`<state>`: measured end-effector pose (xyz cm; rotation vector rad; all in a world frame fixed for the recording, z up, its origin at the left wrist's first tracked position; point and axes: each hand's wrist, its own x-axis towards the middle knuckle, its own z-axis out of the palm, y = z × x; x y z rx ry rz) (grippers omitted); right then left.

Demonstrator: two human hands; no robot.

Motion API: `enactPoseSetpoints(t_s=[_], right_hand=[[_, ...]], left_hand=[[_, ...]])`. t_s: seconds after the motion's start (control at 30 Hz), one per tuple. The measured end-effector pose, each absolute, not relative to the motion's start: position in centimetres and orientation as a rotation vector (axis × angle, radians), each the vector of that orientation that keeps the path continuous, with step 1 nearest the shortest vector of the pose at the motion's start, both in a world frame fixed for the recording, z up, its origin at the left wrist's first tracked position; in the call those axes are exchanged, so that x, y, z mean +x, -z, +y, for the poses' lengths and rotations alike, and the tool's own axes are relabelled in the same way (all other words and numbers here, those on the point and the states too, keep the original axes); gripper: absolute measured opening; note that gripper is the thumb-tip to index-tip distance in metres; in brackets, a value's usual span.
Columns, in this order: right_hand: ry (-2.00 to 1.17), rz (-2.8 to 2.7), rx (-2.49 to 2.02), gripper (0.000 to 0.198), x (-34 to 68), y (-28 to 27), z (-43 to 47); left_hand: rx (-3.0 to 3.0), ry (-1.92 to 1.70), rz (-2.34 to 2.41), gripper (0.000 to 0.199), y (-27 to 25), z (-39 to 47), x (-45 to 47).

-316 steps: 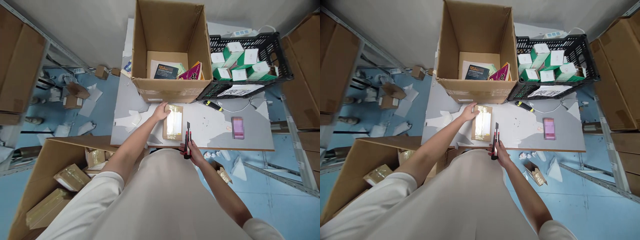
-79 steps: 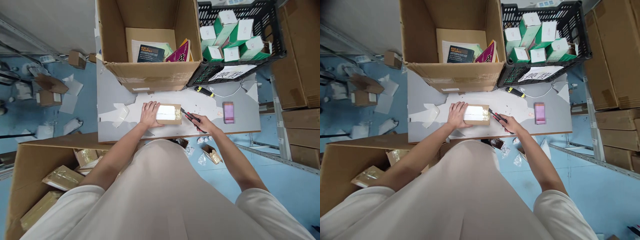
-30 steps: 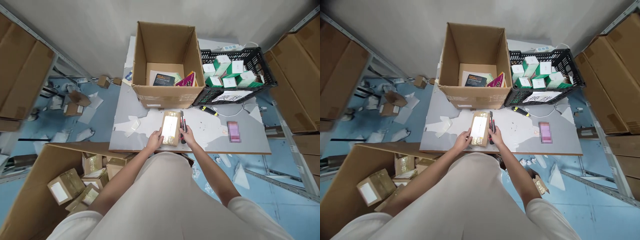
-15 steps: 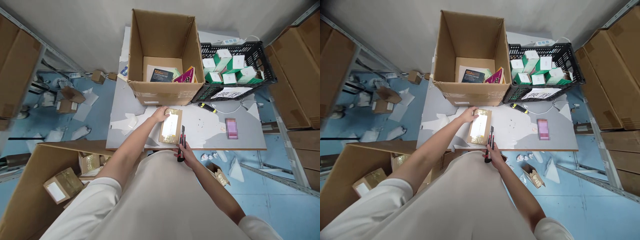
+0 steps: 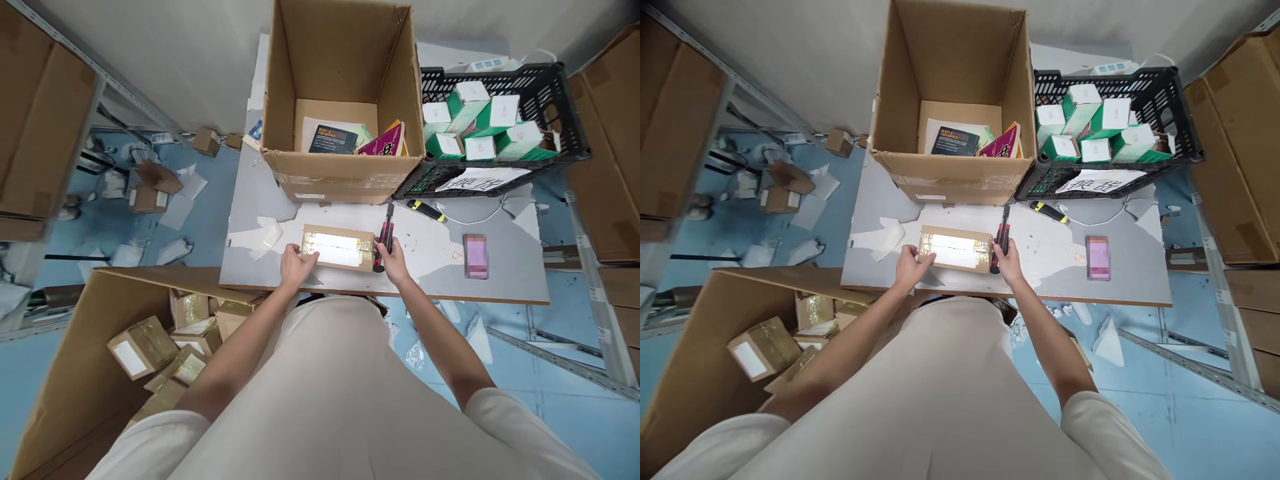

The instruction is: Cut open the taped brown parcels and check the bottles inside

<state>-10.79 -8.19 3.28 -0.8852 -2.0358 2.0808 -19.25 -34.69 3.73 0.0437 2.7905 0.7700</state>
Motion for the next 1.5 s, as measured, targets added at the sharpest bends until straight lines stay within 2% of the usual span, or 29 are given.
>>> enactPoseSetpoints(t_s=[0.1,0.23,0.33,0.4,0.57,0.7,1.07,1.5], right_hand=[[-2.028,-2.258,-0.956,0.044,-9.0,-3.7,-6.6],[-2.072,-2.438,-0.968,0.062,-5.5,-4.4,-5.7],[-2.153,-2.426,-0.958,0.069,-4.0,-4.6,-6.1],[-2.184,-2.437,-0.976,0.069,-3.6,-4.6,-6.4],[-2.229,-2.463,-1.037,0.065,-3.9,-5.3,-6.7],[-2.142,-2.531,-1.131,0.063,-5.4,-6.3,-6.7],[-2.358,-2.879,-0.867,0.058,-6.5,-6.5,-2.2],[-2.456,-2.696,-0.873,0.062,-3.7,-7.0,-4.3]], left_hand=[[0.450,-0.752,2.928,0.067,-4.0,-34.0,-19.8],[1.022,-0.438,2.709,0.085,-4.6,-32.4,-22.2],[1.106,-0.273,2.625,0.104,-4.7,-31.6,-23.1],[1.088,-0.230,2.637,0.109,-4.7,-31.4,-23.1],[1.075,-0.260,2.695,0.109,-4.3,-31.4,-22.9],[1.084,-0.314,2.719,0.108,-3.9,-31.5,-22.4],[1.037,-0.356,2.720,0.111,-3.4,-31.7,-21.9],[0.979,-0.316,2.738,0.107,-3.3,-31.4,-21.8]])
